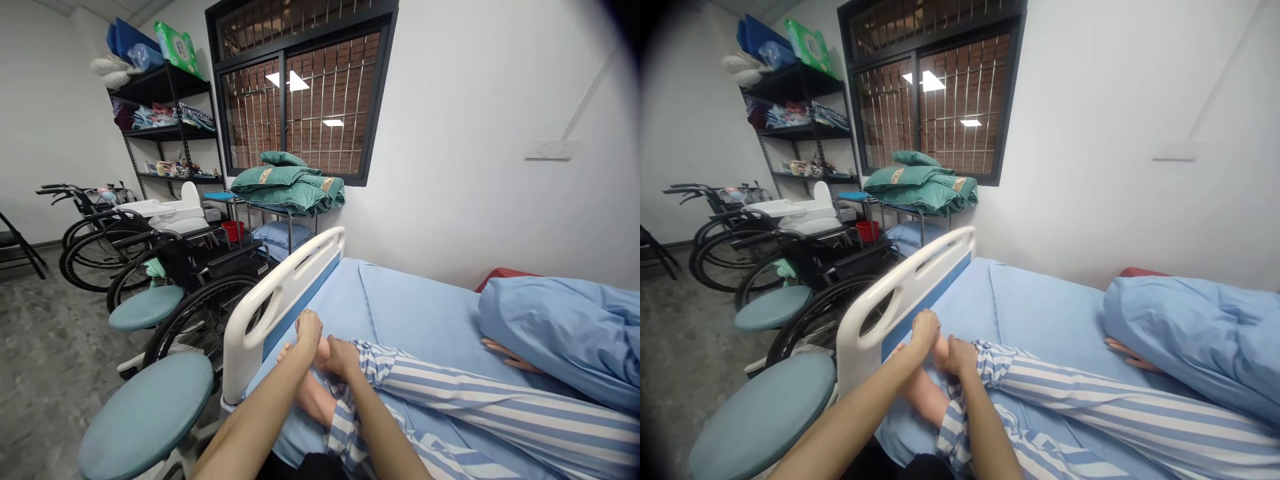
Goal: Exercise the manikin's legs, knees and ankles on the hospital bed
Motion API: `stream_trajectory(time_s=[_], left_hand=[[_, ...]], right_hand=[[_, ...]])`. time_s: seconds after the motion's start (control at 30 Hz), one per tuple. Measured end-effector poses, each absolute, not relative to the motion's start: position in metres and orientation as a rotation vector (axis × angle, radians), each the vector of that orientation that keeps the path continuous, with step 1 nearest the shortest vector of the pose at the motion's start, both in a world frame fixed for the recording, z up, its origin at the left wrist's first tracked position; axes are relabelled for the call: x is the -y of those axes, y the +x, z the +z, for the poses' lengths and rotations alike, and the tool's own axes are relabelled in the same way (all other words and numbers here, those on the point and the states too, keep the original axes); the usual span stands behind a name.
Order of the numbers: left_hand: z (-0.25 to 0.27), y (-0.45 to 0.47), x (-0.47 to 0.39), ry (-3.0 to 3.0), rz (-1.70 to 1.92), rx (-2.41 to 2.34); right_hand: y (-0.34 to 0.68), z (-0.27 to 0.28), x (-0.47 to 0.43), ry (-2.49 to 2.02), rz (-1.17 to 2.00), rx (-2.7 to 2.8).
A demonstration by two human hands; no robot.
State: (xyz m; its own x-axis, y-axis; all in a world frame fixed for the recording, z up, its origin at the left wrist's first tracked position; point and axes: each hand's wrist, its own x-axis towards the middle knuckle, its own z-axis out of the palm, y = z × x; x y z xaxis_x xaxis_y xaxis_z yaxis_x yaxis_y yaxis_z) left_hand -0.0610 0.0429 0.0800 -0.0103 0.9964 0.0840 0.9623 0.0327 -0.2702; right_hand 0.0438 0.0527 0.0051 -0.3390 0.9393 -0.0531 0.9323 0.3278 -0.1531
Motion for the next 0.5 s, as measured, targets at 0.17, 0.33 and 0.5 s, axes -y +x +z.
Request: stream_trajectory(time_s=[0.17,0.33,0.5], left_hand=[[0.082,-0.064,-0.038,-2.017,0.206,2.063],[0.082,-0.067,-0.039,-2.033,0.182,2.107],[0.086,-0.067,-0.031,-2.062,0.1,2.14]], right_hand=[[0.044,0.007,-0.051,-1.786,0.243,2.512],[0.044,0.004,-0.052,-1.78,0.229,2.514],[0.045,0.001,-0.053,-1.775,0.22,2.523]])
